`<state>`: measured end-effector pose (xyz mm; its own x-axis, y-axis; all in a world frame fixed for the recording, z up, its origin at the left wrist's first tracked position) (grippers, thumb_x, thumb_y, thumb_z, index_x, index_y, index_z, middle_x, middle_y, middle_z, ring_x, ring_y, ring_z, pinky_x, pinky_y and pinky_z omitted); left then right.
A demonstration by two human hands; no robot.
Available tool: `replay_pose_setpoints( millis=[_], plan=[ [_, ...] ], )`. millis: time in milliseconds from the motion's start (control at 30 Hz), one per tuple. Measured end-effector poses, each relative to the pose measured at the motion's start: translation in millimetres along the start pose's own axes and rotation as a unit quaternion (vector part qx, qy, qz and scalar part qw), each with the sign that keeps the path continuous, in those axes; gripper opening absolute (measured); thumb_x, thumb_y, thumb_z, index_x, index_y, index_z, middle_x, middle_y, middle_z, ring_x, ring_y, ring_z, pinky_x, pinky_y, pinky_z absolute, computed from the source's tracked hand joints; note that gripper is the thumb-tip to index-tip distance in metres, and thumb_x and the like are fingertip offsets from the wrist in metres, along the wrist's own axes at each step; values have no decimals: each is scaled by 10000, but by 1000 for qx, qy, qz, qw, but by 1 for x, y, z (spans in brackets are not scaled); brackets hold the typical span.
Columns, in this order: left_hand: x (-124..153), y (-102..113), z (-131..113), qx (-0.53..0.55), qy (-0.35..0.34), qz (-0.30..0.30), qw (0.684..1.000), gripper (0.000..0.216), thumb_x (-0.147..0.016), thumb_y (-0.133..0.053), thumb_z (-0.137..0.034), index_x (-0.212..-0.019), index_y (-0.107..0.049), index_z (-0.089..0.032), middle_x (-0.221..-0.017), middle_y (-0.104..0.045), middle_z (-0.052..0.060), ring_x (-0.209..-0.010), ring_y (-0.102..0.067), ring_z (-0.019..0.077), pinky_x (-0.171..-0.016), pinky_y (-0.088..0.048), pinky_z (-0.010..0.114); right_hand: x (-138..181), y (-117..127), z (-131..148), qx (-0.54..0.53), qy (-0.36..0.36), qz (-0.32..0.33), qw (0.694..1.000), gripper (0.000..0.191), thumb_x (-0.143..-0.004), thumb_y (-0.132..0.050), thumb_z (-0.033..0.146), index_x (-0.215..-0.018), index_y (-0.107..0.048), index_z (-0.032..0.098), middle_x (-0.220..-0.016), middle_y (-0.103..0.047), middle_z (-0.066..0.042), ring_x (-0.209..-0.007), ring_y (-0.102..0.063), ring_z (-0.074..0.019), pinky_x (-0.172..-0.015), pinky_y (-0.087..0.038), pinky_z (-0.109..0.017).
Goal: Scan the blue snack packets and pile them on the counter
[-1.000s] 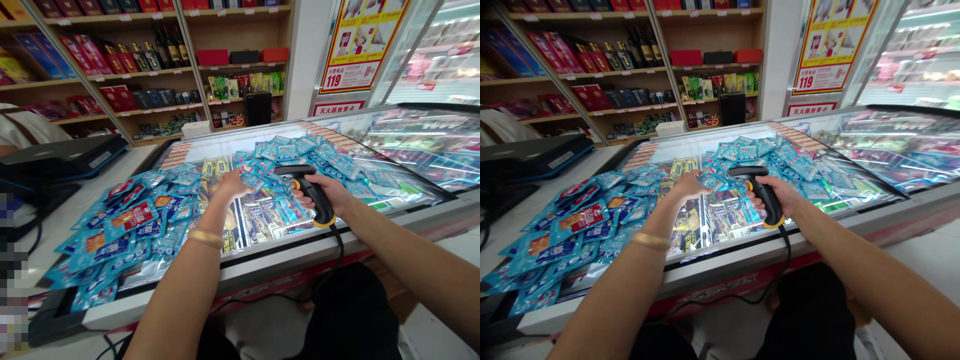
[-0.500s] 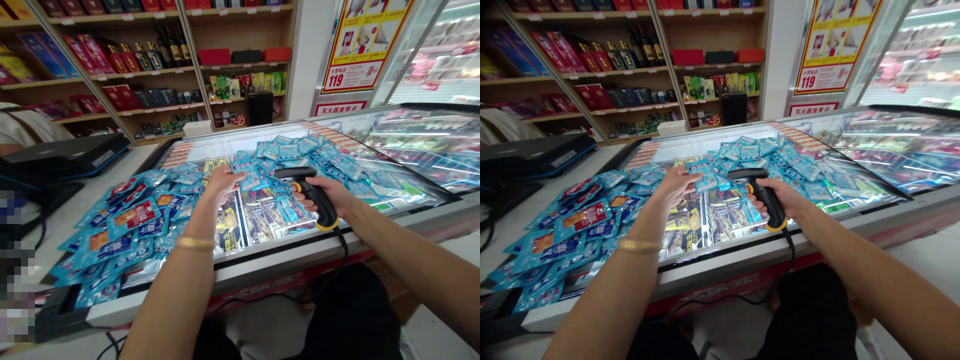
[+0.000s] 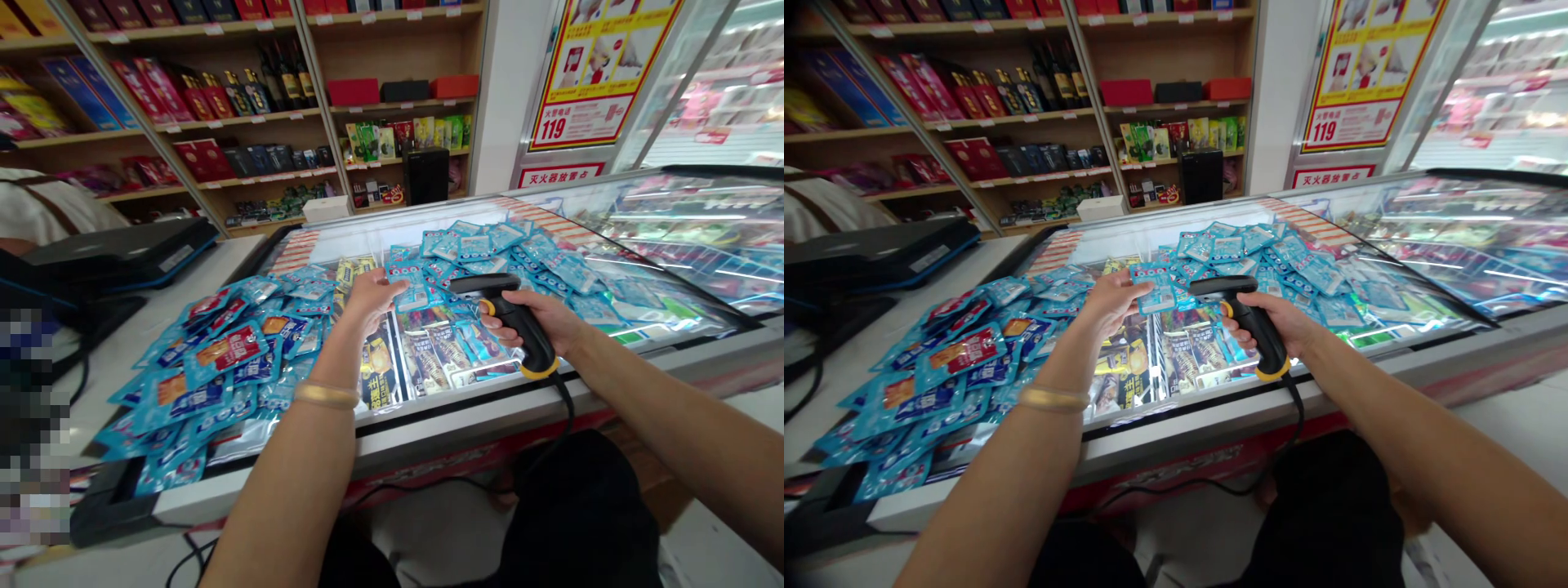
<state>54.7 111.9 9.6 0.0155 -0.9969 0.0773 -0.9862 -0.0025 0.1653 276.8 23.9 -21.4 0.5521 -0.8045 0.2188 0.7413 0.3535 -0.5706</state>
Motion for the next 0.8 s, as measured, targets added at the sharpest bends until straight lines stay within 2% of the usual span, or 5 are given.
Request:
replay_pose_setpoints(
  millis=[200,367,567,700,800],
  plan=[
    [26,26,-44,-186,-200,-82,958,313,-801,-554,-226,-1028,-759,-162,-836,-704,34,-811,-634,185,-792,-523,301,-15,-18,-2,-15,14,15,1000,189,-820,-622,306,-923,-563,159,-730,-513,-28,-531,-412,-112,-439,-382,-226],
    [85,107,-76,-369,-331,-212,842,428,-856,-505,-240,-1226,-719,-211,-1017,-675,78,-967,-628,224,-945,-499,356,-41,-56,-17,-29,-6,54,998,216,-821,-627,310,-928,-575,130,-729,-529,-34,-542,-428,-94,-450,-377,-188],
    [122,212,-42,-463,-291,-309,778,408,-865,-476,-263,-1171,-746,-251,-1090,-658,103,-1032,-631,268,-983,-500,413,-74,-100,-42,-31,-56,104,992,185,-845,-601,298,-912,-573,128,-725,-545,-41,-540,-442,-97,-455,-407,-194],
    [116,221,-7,-506,-227,-210,806,370,-799,-560,-336,-1098,-763,-254,-1168,-686,96,-1056,-652,292,-1002,-512,428,-84,-112,-54,-42,-77,128,988,180,-835,-612,302,-907,-565,143,-724,-547,-37,-537,-452,-102,-449,-416,-198],
    [119,217,-2,-497,-219,-200,816,382,-793,-602,-465,-1072,-758,-257,-1185,-695,93,-1098,-648,299,-1032,-499,429,-84,-108,-60,-39,-92,124,987,208,-821,-628,308,-918,-575,132,-740,-545,-39,-544,-464,-100,-453,-421,-196]
  ],
)
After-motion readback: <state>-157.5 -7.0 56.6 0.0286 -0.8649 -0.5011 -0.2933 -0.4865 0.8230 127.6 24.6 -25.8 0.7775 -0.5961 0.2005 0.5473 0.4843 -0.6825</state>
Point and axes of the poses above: each hand's wrist, its own x-axis away from the middle knuckle, its own y-axis out of the back of the hand, z = x × y, the point moved 8 cm from there along -x, towards the middle knuckle
